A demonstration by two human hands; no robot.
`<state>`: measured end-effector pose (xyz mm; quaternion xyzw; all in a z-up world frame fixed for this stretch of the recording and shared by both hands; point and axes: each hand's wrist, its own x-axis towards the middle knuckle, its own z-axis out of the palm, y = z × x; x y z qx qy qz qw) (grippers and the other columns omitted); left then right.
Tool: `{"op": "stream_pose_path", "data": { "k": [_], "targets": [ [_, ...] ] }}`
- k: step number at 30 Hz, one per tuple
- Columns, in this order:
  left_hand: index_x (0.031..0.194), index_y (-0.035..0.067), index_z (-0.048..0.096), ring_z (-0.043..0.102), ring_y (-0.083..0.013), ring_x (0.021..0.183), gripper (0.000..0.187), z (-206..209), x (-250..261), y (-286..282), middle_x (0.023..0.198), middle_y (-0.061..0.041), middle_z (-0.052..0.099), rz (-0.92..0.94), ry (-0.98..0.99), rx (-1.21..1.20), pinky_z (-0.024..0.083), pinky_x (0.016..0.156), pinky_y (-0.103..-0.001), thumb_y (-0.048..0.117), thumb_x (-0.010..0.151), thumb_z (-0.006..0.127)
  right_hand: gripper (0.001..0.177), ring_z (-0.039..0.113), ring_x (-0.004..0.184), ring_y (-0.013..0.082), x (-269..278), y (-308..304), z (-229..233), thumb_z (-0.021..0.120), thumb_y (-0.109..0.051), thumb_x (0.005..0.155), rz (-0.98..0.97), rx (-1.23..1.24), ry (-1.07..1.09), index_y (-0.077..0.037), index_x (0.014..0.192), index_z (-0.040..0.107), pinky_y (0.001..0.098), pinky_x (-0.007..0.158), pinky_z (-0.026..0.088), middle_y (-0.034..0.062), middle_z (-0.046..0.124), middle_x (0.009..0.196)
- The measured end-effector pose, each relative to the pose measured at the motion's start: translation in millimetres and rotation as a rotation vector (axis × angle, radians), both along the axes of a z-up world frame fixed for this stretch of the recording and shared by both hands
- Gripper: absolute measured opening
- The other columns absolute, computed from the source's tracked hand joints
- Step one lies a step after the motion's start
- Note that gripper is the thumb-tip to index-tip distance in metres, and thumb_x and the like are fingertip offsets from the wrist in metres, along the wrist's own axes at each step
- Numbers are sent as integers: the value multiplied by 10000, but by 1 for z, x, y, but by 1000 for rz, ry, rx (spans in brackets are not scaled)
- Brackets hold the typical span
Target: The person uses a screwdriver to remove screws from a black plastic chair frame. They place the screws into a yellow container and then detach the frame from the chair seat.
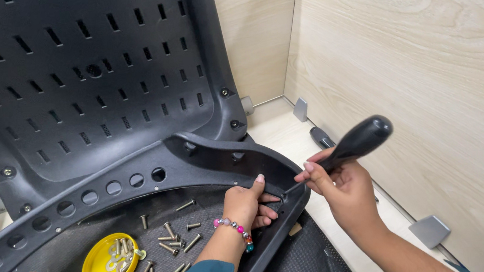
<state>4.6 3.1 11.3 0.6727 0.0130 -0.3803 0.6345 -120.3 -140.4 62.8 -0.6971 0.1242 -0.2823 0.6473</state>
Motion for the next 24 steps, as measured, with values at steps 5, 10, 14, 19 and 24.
{"op": "stream_pose_path", "data": {
  "k": [5,10,14,19,24],
  "targets": [
    [800,-61,769,552,-162,347,573,-1,0,-1,535,-165,667,9,-6,15,464,348,-236,428,1017,563,208,778,938,212,0,-14,3,621,-187,966,44,44,49,9,1030,648,324,797,663,108,708,939],
    [809,-86,752,563,-171,347,573,-3,2,-1,533,-173,663,8,14,-20,460,343,-244,420,1016,579,238,765,943,172,3,-25,27,628,-257,944,195,41,228,-42,1037,669,293,778,637,87,757,947],
    [811,-79,757,557,-167,344,574,-4,3,-2,531,-170,660,5,22,0,458,341,-240,427,1014,577,217,744,873,151,-2,-34,56,765,-251,825,287,-357,424,-97,974,796,291,751,592,39,824,934],
    [818,-75,757,566,-165,355,573,-4,4,-2,533,-159,659,2,46,0,464,350,-238,432,1013,575,195,750,826,136,-3,-27,80,838,-267,764,258,-393,605,-144,915,830,293,748,595,30,822,856],
    [823,-74,755,571,-163,363,575,-5,3,-2,534,-148,657,5,43,-1,464,358,-238,436,1015,570,195,731,767,148,2,-15,80,846,-256,762,173,-401,570,-123,899,809,308,710,590,30,802,819]
  ]
}}
